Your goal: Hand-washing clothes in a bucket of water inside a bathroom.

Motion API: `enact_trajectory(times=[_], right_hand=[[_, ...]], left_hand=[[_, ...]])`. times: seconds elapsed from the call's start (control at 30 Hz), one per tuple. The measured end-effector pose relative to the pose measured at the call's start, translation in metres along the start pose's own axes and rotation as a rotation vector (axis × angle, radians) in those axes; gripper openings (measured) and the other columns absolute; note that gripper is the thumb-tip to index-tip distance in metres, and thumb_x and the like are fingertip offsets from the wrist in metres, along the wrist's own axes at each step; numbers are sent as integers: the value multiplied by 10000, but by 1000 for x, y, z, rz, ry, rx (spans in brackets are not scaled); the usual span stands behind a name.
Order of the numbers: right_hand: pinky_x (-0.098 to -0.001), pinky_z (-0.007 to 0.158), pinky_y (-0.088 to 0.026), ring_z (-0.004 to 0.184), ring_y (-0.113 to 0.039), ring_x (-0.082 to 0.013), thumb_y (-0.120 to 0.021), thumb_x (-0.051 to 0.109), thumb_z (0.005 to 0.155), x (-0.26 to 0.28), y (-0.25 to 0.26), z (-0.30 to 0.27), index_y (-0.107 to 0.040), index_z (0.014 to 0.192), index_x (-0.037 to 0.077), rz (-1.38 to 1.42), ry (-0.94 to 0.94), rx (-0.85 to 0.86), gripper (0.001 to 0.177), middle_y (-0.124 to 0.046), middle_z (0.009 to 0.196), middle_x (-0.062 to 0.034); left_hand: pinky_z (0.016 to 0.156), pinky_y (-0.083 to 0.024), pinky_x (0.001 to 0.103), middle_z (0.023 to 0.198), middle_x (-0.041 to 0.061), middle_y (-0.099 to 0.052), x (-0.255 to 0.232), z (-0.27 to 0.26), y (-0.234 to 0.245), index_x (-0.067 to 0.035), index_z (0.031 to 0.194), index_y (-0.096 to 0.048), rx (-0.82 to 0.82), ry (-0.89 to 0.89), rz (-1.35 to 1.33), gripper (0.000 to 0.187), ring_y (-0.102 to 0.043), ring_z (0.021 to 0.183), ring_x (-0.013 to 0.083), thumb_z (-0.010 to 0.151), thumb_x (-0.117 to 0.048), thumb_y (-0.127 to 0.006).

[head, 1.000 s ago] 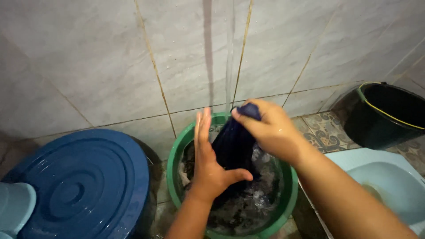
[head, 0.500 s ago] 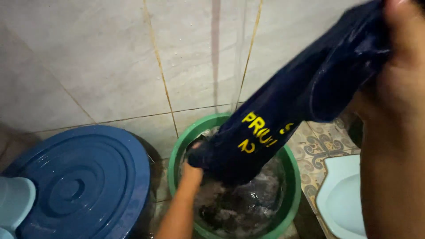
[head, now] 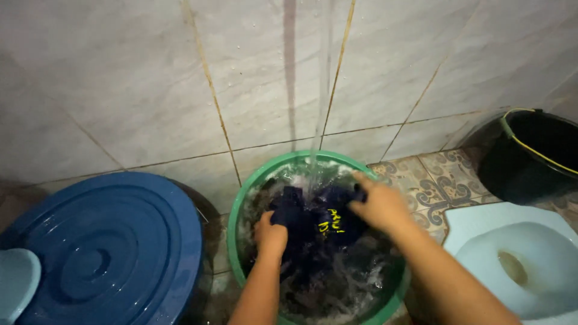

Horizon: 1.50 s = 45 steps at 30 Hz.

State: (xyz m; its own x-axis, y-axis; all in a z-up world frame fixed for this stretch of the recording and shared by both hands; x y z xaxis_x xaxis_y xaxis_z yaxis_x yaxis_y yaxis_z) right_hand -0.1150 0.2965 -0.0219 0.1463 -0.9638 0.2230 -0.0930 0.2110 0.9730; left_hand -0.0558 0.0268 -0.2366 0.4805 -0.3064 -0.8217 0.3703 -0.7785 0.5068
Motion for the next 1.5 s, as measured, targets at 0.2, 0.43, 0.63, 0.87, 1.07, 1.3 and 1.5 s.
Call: enact_trajectory(times=[0.2,0.43,0.63,0.87,1.07,1.3,1.5], right_hand=[[-495,1064,-456,1295,-551,-354,-857,515,692,8,-76,-17,-390,1556,223,-75,-124,139,1025,-577,1418,-135],[-491,1071,-406,1328,-535,-348,-861,229,831,-66,-137,35,-825,1174,38,781,274,-156,395,-605,1444,-200],[-394,679,-531,748,-662,-274,-746,243,777,-5,-85,-11,-687,1053,87,1546,-322,107,323,-712,875,-88],[-461,736,-527,874,-680,-385,-798,509,743,124,-31,-75,-734,1042,96,332,298,-372,513,-711,903,-171],[-475,787,-557,912,-710,-383,-704,525,847,51,-72,0,-761,1002,110,540,-87,-339,446,-752,977,-168],[-477,721,-560,827,-723,-384,-641,579,873,53,-65,-35,-766,923,124,518,-178,-226,475,-752,883,-163],[-478,661,-530,750,-698,-356,-686,457,875,130,-66,-88,-714,696,100,325,209,-278,400,-698,761,-130]], left_hand=[[1063,-424,516,1382,82,-572,62,6,-32,-151,1471,-528,113,670,-582,681,-536,1274,319,940,-577,-560],[1030,-511,427,1361,82,-688,-3,-10,-8,-62,1369,-635,262,477,-1304,661,-640,1238,297,854,-478,-639],[959,-517,438,1230,102,-694,0,-26,-53,-75,1282,-657,506,416,-1240,578,-650,1109,299,876,-482,-611],[901,-524,444,1114,105,-702,107,29,-160,-102,1204,-678,748,378,-1303,505,-662,1002,295,901,-492,-572],[919,-562,416,1112,98,-757,1,-46,-62,-70,1207,-721,598,528,-1242,590,-705,992,289,887,-521,-516],[899,-569,400,1099,108,-763,32,-31,-103,-13,1210,-719,647,532,-1170,622,-710,986,277,904,-516,-518],[951,-550,414,1175,97,-750,30,-35,-99,-54,1261,-706,659,510,-1188,654,-689,1058,287,911,-562,-489]])
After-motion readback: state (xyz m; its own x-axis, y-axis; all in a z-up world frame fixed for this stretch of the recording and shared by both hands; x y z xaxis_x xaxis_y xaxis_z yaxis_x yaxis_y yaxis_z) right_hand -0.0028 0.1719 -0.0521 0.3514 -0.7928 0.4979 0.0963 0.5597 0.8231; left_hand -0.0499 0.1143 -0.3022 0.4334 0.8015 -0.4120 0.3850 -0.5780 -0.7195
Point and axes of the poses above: each hand's wrist, its own z-axis towards the middle knuckle, its own y-axis out of the back of the hand, x = y × z, the point moved 7 cm from there along z, towards the middle knuckle
